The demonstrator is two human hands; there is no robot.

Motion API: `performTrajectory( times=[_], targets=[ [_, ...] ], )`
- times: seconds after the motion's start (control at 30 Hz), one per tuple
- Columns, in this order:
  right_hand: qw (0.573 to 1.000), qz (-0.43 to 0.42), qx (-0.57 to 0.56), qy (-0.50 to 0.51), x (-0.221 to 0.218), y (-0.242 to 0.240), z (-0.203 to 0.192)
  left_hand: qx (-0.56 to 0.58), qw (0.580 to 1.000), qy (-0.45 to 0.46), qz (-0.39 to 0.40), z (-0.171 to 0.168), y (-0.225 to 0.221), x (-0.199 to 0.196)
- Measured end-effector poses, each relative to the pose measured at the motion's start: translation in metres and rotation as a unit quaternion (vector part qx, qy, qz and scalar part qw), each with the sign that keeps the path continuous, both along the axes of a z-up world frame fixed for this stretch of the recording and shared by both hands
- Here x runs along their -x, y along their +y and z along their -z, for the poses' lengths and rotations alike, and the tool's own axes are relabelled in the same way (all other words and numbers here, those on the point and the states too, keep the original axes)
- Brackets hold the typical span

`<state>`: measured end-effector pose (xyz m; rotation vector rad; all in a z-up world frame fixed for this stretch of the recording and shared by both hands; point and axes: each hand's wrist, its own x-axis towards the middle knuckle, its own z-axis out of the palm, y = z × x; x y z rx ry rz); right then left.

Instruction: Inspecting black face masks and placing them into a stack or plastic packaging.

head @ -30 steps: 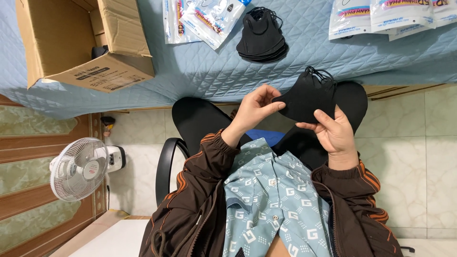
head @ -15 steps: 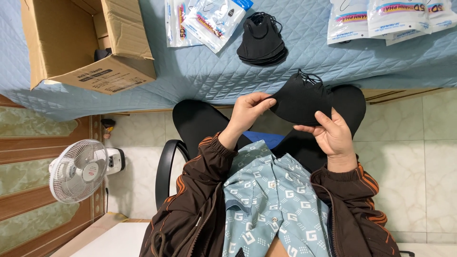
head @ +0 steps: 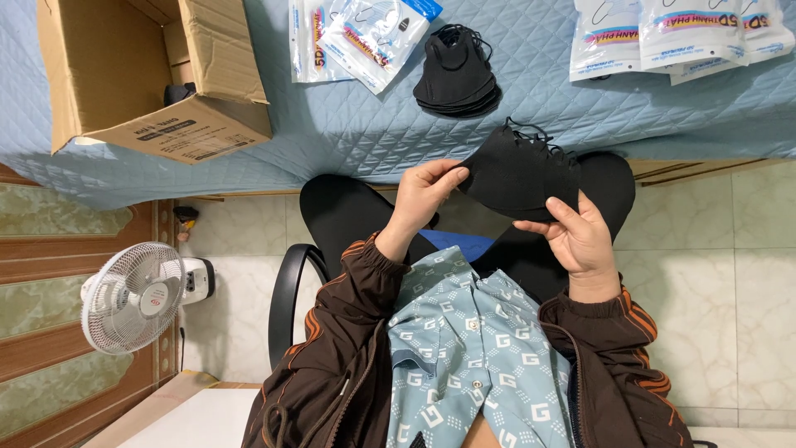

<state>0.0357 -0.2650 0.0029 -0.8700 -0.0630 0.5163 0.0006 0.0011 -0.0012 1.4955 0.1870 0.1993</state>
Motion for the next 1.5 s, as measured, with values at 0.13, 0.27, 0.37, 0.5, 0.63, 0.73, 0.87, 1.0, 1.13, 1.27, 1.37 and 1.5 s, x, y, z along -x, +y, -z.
performTrajectory(
  times=[0.13, 0.27, 0.37, 0.5, 0.63, 0.73, 0.87, 1.0, 1.13, 1.27, 1.37, 1.5],
  targets=[
    [1.000, 0.000, -0.002, 0.002, -0.005, -0.012, 0.042, -0.002, 1.000, -0.003, -0.002, 0.004, 0.003, -0.001],
    [1.000, 0.007, -0.006, 0.007, -0.009, -0.026, 0.071, 0.017, 1.000, -0.001, -0.015, -0.002, 0.009, 0.000],
    [1.000, 0.017, -0.006, 0.010, -0.012, -0.032, 0.070, 0.042, 0.998, 0.002, -0.045, 0.008, 0.023, -0.002],
    [0.999, 0.032, -0.011, 0.002, -0.005, -0.012, -0.009, 0.052, 0.993, 0.005, -0.102, -0.001, 0.040, 0.001],
    [0.999, 0.043, -0.009, 0.009, -0.010, -0.026, 0.010, 0.003, 0.994, 0.024, -0.106, 0.000, 0.062, -0.002],
    [0.999, 0.046, 0.003, 0.004, -0.011, -0.027, 0.003, -0.085, 0.993, 0.046, -0.074, -0.012, 0.068, -0.002],
    [0.998, 0.056, 0.006, 0.000, -0.011, -0.024, -0.012, -0.169, 0.983, 0.066, 0.002, -0.018, 0.071, -0.010],
    [0.998, 0.064, 0.008, 0.004, -0.011, -0.024, -0.018, -0.141, 0.989, 0.039, -0.013, -0.035, 0.068, -0.035],
    [0.993, 0.075, 0.080, 0.043, -0.013, -0.038, 0.011, 0.001, 0.997, -0.051, -0.062, -0.046, 0.073, -0.065],
    [0.995, 0.072, 0.059, 0.042, -0.014, -0.043, 0.015, 0.065, 0.993, -0.044, -0.090, -0.024, 0.066, -0.098],
    [0.995, 0.071, 0.063, 0.039, -0.012, -0.045, 0.013, 0.035, 0.991, 0.046, -0.125, 0.017, 0.068, -0.126],
    [0.994, 0.075, 0.071, 0.042, -0.011, -0.047, 0.011, -0.065, 0.978, 0.111, -0.166, 0.062, 0.080, -0.142]
  ],
)
